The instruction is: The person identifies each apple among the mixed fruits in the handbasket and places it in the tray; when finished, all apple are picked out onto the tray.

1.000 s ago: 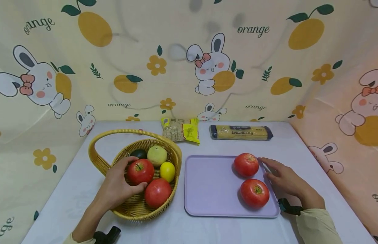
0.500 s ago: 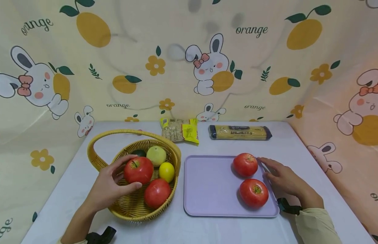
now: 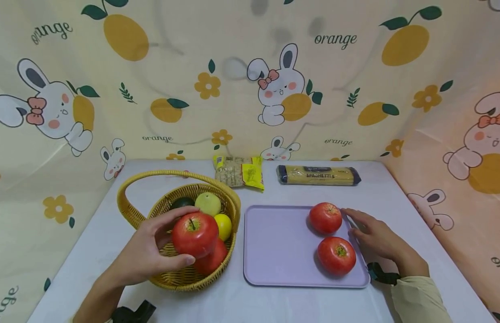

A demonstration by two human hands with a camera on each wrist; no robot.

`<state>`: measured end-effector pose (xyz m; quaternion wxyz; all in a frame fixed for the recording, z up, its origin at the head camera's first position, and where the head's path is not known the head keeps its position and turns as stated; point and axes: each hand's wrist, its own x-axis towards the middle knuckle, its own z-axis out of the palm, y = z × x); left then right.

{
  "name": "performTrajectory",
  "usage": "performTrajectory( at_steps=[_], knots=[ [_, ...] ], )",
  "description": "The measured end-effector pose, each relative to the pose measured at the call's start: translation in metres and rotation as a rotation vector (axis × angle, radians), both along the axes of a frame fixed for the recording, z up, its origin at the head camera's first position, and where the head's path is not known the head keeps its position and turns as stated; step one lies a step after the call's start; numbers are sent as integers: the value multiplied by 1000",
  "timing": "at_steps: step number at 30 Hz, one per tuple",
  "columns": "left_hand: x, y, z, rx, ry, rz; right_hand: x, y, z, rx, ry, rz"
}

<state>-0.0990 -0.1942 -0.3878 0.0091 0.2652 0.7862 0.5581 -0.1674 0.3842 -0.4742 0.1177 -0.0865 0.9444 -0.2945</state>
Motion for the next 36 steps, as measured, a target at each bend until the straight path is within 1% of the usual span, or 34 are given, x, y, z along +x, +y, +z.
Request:
performTrajectory(
  at_steps=[5,9,13,17,20,23,25,30,33,36],
  knots=[
    [-1,17,7,-1,33,-39,0,1,-1,-8,-3,-3],
    [-3,31,10,9,33,-80,-1,1,-1,-8,-6,-3],
    [-5,48,16,4,21,-112,-1,1,0,-3,-4,-2],
    [-8,68,22,7,29,-166,0,1,0,-6,-8,-2],
    [-11,84,25,32,21,-226,0,1,0,-12,-7,3],
    [-15,99,28,54,6,-273,1,1,0,-18,-2,8],
    [-18,107,31,66,16,-299,1,2,0,-20,-1,10],
    [-23,125,39,96,47,-335,0,1,0,-16,-4,9],
    [-24,134,44,127,50,-355,0,1,0,-11,-5,8],
    [-25,142,47,146,54,-352,0,1,0,-8,-10,4]
  ],
)
